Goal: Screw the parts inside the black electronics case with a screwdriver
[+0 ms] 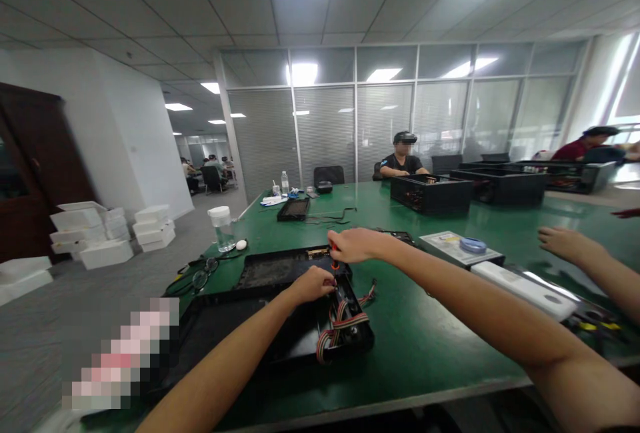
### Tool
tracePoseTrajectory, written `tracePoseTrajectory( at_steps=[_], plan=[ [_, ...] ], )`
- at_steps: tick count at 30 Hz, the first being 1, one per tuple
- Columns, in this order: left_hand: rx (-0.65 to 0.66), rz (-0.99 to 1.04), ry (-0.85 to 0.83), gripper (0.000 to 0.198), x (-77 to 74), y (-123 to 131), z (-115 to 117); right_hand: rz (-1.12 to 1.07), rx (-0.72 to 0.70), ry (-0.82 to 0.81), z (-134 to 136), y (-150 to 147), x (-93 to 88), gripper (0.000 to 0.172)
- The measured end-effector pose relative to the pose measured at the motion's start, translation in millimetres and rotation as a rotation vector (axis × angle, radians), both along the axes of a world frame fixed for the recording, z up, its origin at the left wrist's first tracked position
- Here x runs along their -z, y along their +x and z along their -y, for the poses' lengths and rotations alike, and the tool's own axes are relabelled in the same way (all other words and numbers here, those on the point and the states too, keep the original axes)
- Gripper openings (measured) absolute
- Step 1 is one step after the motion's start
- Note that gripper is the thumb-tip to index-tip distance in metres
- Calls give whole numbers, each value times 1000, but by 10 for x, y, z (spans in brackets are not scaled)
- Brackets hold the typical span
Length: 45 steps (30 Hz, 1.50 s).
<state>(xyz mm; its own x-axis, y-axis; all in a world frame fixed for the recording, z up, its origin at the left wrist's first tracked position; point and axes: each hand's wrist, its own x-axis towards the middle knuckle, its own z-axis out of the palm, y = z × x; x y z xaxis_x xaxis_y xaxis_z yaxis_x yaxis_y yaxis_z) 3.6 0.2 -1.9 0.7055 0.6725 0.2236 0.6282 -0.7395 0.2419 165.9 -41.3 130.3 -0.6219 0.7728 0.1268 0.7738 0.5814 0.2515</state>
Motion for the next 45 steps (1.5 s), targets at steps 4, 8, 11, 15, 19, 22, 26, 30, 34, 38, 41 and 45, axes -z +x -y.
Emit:
tracePoseTrajectory(
  at_steps=[4, 8, 11, 15, 19, 22, 26, 30, 34, 38, 41, 45],
  plan=[
    [-4, -6, 4, 12, -8, -7, 13, -19, 12, 36, 56, 23, 33, 56],
    [20, -8, 15, 11, -15, -25, 18, -177, -113, -45, -62, 159, 116, 44],
    [40, -32, 60, 11, -9, -32, 34, -474, -72, -82, -291, 393, 376, 43],
    [59, -60, 160, 12, 46, -34, 81, -1244, 51, -520, -614, 846, 1032, 37],
    [98, -49, 226, 14, 49, -31, 98, -2012, 155, -752, -803, 1241, 1482, 27],
    [103, -31, 264, 17, -96, -59, 66, -2248, 41, -811, -864, 1352, 1494, 19],
    [95, -163, 267, 13, -357, -232, 26, -2185, -101, -814, -858, 1257, 1456, 15],
    [79, -389, 182, 9, -336, -546, 112, -1880, -47, -559, -782, 1063, 1488, 26],
    [90, -353, 160, 22, -175, -805, 317, -1476, -21, -289, -545, 896, 1302, 34],
    [22, -267, 191, 33, -269, -913, 371, -887, -211, -200, 36, 724, 1081, 42],
    [-131, -206, 216, 38, -400, -941, 215, -382, -429, -125, 559, 586, 1142, 28],
    [-243, -120, 11, 61, -350, -956, -119, -168, -317, 49, 953, 511, 1396, 20]
  ],
)
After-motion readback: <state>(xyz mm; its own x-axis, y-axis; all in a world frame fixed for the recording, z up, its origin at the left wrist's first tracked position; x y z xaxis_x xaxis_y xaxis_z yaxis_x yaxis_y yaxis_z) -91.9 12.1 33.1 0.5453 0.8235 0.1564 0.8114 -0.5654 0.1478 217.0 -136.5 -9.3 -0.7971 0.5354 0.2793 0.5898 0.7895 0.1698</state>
